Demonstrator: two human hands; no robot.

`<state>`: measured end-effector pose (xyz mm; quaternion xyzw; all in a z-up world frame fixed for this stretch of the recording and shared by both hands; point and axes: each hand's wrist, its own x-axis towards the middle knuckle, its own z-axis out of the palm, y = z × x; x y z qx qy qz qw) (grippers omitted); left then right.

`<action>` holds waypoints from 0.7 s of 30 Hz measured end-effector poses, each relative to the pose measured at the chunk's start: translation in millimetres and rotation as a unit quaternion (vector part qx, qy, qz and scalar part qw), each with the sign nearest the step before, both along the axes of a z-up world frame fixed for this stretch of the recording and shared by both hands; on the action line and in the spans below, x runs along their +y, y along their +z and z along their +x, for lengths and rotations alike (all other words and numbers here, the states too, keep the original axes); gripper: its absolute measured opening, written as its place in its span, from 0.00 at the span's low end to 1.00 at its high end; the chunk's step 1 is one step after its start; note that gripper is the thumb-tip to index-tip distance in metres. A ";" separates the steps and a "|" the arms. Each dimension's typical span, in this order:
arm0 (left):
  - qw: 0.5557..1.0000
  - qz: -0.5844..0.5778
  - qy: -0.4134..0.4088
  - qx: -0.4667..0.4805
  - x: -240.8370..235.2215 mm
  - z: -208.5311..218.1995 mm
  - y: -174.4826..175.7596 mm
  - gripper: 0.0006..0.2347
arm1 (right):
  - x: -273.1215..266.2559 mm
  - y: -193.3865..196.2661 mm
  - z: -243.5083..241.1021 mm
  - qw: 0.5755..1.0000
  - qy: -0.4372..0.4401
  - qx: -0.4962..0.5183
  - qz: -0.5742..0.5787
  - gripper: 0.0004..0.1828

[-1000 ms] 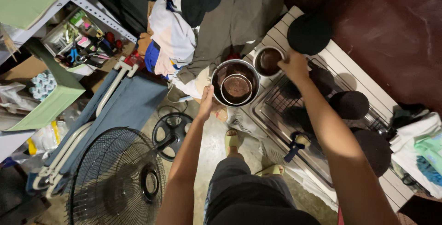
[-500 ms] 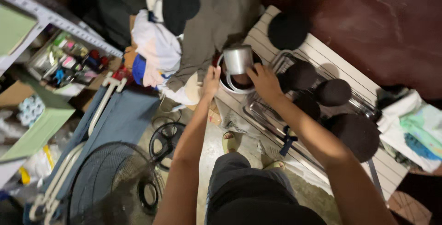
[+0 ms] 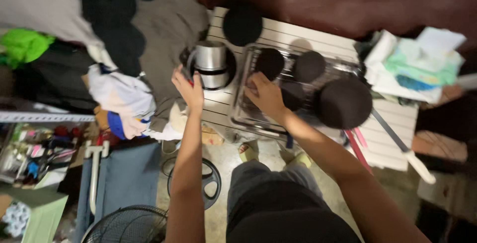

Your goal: The person organizes various dishes and containers on a wire rack, moving small metal bowls and a larger dark circular object by hand and using a long utensil to assist in placement.

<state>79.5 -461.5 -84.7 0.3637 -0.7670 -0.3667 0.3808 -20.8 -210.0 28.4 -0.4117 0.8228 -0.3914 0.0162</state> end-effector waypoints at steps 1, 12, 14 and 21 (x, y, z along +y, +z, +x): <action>0.998 -0.044 -0.037 0.029 12.3 1.5 14.9 0.26 | 18.7 0.0 2.6 1.000 -0.021 -0.019 0.008 0.09; 0.917 -0.150 -0.364 -0.067 127.2 -51.8 101.6 0.35 | 244.6 -10.4 -49.5 0.972 -0.220 0.001 -0.079 0.23; 0.882 -0.180 -0.416 -0.126 132.2 -72.3 107.5 0.42 | 260.1 -9.6 -48.2 0.961 -0.260 -0.063 -0.064 0.26; 0.753 -0.252 -0.447 -0.413 128.6 -151.6 95.8 0.56 | 269.4 -14.6 -43.4 0.939 -0.281 -0.119 -0.160 0.25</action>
